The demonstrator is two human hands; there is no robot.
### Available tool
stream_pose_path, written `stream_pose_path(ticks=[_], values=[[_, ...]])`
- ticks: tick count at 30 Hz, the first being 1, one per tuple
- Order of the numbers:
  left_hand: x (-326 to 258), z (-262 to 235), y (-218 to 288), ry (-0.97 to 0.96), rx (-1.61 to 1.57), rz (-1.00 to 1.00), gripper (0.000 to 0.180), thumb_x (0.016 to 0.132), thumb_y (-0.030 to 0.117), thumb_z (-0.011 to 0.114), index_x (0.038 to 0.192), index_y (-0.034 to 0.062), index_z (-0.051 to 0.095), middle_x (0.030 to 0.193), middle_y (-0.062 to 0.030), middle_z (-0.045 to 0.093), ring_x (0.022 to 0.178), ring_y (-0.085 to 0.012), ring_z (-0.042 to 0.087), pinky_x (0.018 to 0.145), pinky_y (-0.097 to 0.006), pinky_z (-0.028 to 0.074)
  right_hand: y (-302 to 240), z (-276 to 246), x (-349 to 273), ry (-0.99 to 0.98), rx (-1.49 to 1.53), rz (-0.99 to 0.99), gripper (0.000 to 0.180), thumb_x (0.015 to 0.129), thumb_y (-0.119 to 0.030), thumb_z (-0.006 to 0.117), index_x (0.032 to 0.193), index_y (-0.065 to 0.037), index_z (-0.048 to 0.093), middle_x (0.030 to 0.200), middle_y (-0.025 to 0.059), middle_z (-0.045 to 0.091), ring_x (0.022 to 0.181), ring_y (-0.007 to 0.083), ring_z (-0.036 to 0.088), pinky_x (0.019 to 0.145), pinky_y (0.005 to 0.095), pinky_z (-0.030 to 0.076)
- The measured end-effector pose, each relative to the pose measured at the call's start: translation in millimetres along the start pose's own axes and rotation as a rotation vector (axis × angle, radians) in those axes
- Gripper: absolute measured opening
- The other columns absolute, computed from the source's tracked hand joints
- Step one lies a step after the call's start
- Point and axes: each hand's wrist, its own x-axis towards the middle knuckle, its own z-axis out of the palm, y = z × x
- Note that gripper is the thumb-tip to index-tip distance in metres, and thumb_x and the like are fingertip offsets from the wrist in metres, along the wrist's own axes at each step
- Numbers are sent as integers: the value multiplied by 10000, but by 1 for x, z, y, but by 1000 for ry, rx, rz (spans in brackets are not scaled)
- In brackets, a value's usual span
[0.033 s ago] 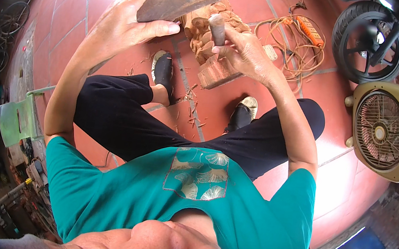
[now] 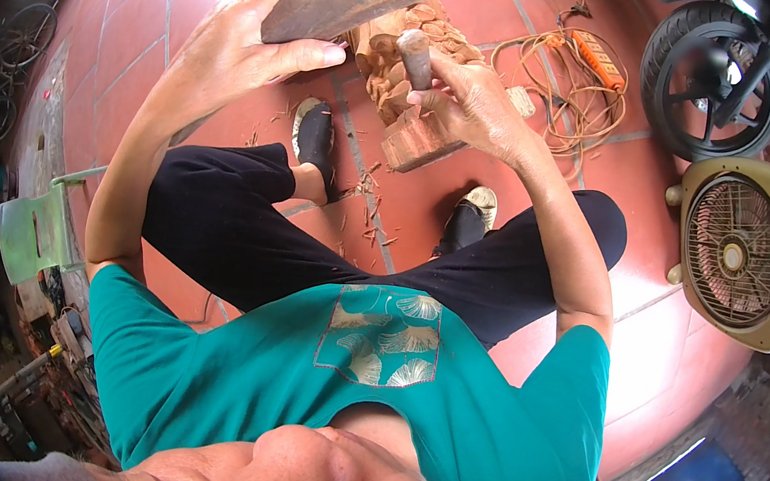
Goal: The person carves a wooden sculpture using a chisel and a wooden mallet. They repeatedly position the chisel and strike it to shape the wood, with wood shavings accumulating on the floor.
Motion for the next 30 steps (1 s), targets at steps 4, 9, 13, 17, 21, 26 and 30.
stream_pose_path(ticks=[4, 9, 13, 17, 21, 26, 30], values=[[0, -10, 5, -61, -183, -145, 524, 875, 259, 797, 1298, 10, 612, 871, -50, 655, 688, -74, 602, 604, -249, 496, -5, -3, 6, 11, -83, -82, 261, 934, -165, 711, 1163, -96, 608, 1022, 52, 731, 940, 234, 728, 814, 379, 576], [-15, -19, 15, 137, -415, -130, 461, 909, 191, 732, 1282, -40, 590, 826, -43, 623, 645, -81, 572, 556, -243, 463, -4, -5, 6, 37, -26, -101, 252, 919, -194, 732, 1119, -80, 627, 976, 75, 733, 910, 238, 732, 782, 364, 568], [-34, -23, 32, 265, -493, -118, 456, 900, 225, 745, 1226, -52, 586, 733, -58, 606, 598, -127, 584, 541, -276, 470, 6, -3, 8, 21, 2, -50, 239, 918, -207, 737, 1074, -65, 624, 927, 87, 723, 870, 235, 717, 746, 359, 547], [-61, -5, 32, 326, -539, -115, 421, 898, 150, 732, 1229, -55, 570, 807, -61, 621, 596, -107, 585, 527, -254, 474, 11, -2, 8, 25, 3, -127, 228, 926, -191, 725, 1065, -56, 606, 854, 106, 679, 774, 241, 661, 702, 379, 509], [-88, 40, 31, 395, -798, -166, 393, 883, 63, 725, 1218, -38, 546, 836, -59, 614, 599, -115, 591, 538, -253, 489, 18, 1, 14, 57, -39, -204, 216, 900, -193, 713, 1045, -70, 610, 791, 139, 665, 763, 320, 657, 686, 428, 487], [-105, 96, 9, 459, -879, -209, 366, 962, 118, 669, 1268, -23, 527, 732, -94, 603, 555, -158, 580, 515, -288, 485, 15, -1, 16, 53, -98, -184, 271, 887, -195, 707, 1134, -111, 634, 807, 146, 691, 800, 343, 685, 702, 445, 492], [-105, 103, -2, 455, -868, -229, 354, 969, 114, 657, 1270, -22, 530, 715, -85, 583, 529, -148, 559, 494, -271, 476, 15, -1, 17, 78, -43, -202, 388, 879, -193, 710, 1253, -134, 623, 874, 149, 704, 848, 327, 692, 735, 424, 501]])
